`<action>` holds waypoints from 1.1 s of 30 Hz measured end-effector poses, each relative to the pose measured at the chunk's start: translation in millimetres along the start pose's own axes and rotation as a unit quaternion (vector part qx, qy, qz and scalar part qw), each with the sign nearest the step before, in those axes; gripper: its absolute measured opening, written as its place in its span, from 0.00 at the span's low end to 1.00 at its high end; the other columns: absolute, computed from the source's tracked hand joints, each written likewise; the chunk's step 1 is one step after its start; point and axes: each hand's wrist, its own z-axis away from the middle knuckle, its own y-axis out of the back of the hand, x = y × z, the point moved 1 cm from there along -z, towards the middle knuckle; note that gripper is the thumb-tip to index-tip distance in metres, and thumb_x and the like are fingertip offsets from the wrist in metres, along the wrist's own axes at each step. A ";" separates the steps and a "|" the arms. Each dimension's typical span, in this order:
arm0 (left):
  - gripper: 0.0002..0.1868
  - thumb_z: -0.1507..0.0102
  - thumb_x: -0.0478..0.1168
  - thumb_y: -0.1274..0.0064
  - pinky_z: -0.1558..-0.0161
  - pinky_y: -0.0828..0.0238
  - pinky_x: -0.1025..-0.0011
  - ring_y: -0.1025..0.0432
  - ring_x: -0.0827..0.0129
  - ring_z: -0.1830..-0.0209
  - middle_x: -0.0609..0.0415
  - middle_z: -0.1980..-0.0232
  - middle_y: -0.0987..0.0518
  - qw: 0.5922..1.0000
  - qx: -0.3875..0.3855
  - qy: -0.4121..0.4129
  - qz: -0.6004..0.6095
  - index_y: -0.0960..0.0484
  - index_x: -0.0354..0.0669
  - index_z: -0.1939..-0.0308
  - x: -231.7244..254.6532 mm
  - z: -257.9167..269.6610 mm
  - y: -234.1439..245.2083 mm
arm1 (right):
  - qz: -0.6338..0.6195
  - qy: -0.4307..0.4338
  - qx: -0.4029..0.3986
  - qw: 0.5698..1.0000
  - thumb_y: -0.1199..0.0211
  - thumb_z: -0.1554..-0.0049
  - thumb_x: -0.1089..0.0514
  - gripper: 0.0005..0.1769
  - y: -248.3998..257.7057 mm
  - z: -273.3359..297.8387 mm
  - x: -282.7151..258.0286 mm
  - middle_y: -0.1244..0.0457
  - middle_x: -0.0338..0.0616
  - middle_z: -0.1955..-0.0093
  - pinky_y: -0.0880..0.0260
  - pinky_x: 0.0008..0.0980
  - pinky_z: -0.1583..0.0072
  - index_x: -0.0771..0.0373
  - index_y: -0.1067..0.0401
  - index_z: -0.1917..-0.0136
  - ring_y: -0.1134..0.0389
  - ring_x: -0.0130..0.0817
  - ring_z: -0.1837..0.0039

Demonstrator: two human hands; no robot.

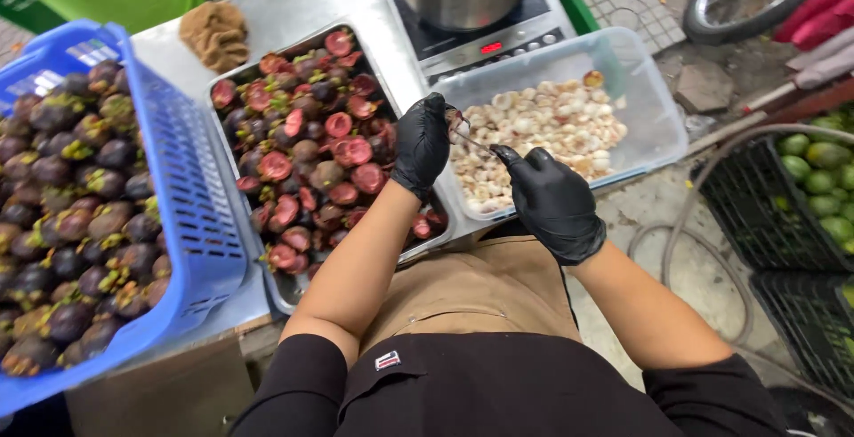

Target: Peel mangosteen fruit and separate the white segments from the purple rind.

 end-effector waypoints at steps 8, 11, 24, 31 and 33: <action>0.41 0.30 0.68 0.71 0.58 0.31 0.73 0.29 0.69 0.69 0.53 0.72 0.21 0.980 0.028 0.185 0.072 0.15 0.35 0.64 -17.6 -23.1 -59.1 | -0.125 -0.111 0.029 0.985 0.39 0.41 0.64 0.26 -54.8 22.0 77.9 0.36 0.52 0.54 0.32 0.43 0.56 0.51 0.29 0.30 0.34 0.52 0.56; 0.40 0.29 0.66 0.69 0.56 0.31 0.72 0.29 0.69 0.67 0.53 0.70 0.21 0.985 0.015 0.154 0.073 0.15 0.34 0.63 -17.1 -22.6 -65.9 | -0.311 -0.187 0.039 0.931 0.40 0.36 0.62 0.23 -70.4 34.4 98.8 0.34 0.55 0.50 0.32 0.40 0.53 0.53 0.31 0.28 0.34 0.54 0.51; 0.31 0.25 0.59 0.64 0.60 0.33 0.75 0.33 0.74 0.67 0.55 0.67 0.24 0.993 0.033 0.050 0.102 0.18 0.35 0.59 -28.7 -15.9 -69.7 | -0.141 -0.121 0.075 0.980 0.43 0.37 0.61 0.22 -29.0 24.1 46.3 0.34 0.52 0.52 0.31 0.41 0.52 0.56 0.30 0.30 0.30 0.48 0.54; 0.31 0.25 0.59 0.64 0.59 0.32 0.75 0.31 0.72 0.67 0.56 0.68 0.24 0.995 0.009 0.037 0.092 0.19 0.34 0.58 -8.8 -14.7 -69.3 | -0.108 -0.128 0.062 0.984 0.42 0.37 0.61 0.22 -33.1 22.6 51.1 0.35 0.52 0.56 0.32 0.43 0.55 0.56 0.28 0.30 0.31 0.49 0.57; 0.31 0.25 0.59 0.65 0.57 0.32 0.73 0.31 0.71 0.65 0.53 0.65 0.23 0.998 0.009 0.015 0.060 0.17 0.34 0.57 -11.6 -10.3 -69.0 | -0.097 -0.125 0.047 0.986 0.41 0.38 0.59 0.21 -37.5 24.1 53.2 0.35 0.50 0.56 0.32 0.43 0.56 0.56 0.28 0.32 0.31 0.48 0.58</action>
